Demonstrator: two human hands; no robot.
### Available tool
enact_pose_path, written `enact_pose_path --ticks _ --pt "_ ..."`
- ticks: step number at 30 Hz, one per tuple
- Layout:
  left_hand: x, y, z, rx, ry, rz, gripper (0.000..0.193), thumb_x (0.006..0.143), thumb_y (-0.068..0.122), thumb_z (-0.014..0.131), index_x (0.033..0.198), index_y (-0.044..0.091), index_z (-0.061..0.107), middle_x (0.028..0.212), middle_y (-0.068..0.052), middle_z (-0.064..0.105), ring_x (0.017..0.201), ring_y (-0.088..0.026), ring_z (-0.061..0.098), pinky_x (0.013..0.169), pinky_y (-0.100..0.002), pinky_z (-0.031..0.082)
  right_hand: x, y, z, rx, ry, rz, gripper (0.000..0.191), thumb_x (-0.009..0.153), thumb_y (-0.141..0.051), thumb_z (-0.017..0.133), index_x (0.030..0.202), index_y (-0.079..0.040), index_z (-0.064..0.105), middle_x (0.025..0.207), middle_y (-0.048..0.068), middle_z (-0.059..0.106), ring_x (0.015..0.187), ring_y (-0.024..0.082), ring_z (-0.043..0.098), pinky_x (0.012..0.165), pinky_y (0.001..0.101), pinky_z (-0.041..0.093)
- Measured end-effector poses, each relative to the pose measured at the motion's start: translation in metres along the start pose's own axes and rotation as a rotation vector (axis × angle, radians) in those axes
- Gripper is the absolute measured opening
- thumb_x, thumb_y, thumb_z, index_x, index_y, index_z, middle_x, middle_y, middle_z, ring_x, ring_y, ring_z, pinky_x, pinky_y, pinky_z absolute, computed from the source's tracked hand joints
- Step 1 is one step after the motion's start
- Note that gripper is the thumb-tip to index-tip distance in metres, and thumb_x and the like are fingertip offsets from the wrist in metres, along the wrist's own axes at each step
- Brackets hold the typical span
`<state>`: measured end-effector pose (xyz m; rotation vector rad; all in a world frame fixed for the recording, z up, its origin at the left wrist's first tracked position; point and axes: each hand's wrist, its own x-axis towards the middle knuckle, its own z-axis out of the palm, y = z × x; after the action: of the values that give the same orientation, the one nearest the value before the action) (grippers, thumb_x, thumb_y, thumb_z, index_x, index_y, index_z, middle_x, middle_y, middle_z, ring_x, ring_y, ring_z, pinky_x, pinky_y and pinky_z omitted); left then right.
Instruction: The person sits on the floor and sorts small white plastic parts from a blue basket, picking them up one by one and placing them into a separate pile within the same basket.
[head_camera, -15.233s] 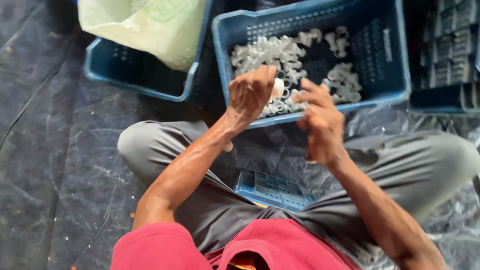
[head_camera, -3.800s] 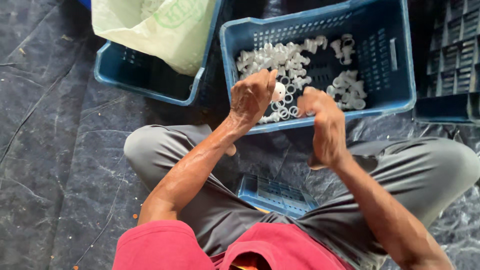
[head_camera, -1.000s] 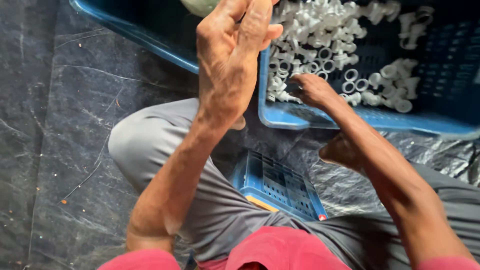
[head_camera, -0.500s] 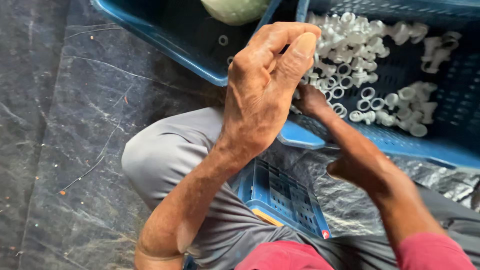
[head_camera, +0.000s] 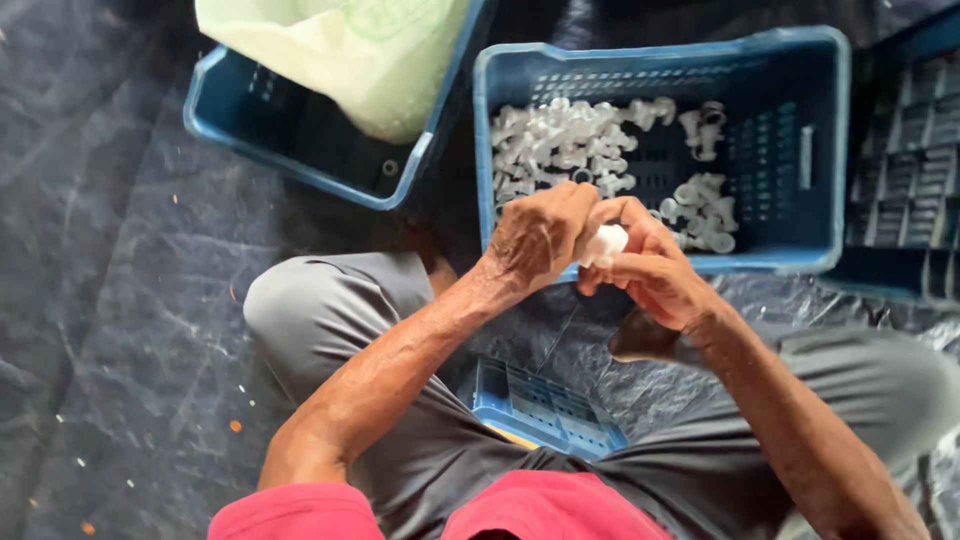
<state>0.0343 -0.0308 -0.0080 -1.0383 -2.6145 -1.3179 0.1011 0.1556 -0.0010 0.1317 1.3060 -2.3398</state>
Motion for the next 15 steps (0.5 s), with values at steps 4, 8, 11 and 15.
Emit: enact_pose_path --ticks 4,8,11,15 --pt "-0.001 0.019 0.019 0.020 0.069 0.063 0.025 0.101 0.026 0.061 0.091 0.004 0.056 0.084 -0.016 0.060 0.075 -0.038 0.065 0.063 -0.046 0.053 -0.025 0.007 0.010 -0.042 0.209 -0.148 0.036 0.099 -0.010 0.067 0.129 0.000 0.052 0.112 0.012 0.069 0.098 0.020 0.073 0.088 0.0396 0.062" --pt "0.001 0.035 0.028 0.011 0.125 0.012 0.030 0.105 0.026 0.062 0.083 0.007 0.056 0.074 -0.012 0.060 0.068 -0.035 0.064 0.061 -0.045 0.050 -0.038 0.018 0.004 -0.056 0.272 -0.204 0.038 0.097 -0.015 0.066 0.132 -0.004 0.056 0.106 0.012 0.072 0.092 0.019 0.073 0.083 0.0383 0.063" --pt "0.009 0.044 0.029 0.137 0.181 0.116 0.035 0.102 0.027 0.065 0.076 0.007 0.054 0.070 -0.012 0.058 0.064 -0.034 0.063 0.056 -0.044 0.048 -0.043 0.022 -0.008 0.021 0.296 -0.153 0.032 0.099 -0.027 0.064 0.122 -0.005 0.058 0.096 0.012 0.073 0.081 0.020 0.073 0.074 0.0361 0.063" --pt "0.021 0.050 0.029 0.231 0.202 0.228 0.034 0.102 0.028 0.065 0.076 0.008 0.054 0.069 -0.011 0.059 0.063 -0.032 0.064 0.056 -0.044 0.048 -0.043 0.022 -0.027 0.149 0.256 -0.104 0.037 0.109 -0.036 0.063 0.104 0.001 0.061 0.086 0.013 0.071 0.066 0.019 0.066 0.058 0.0321 0.054"
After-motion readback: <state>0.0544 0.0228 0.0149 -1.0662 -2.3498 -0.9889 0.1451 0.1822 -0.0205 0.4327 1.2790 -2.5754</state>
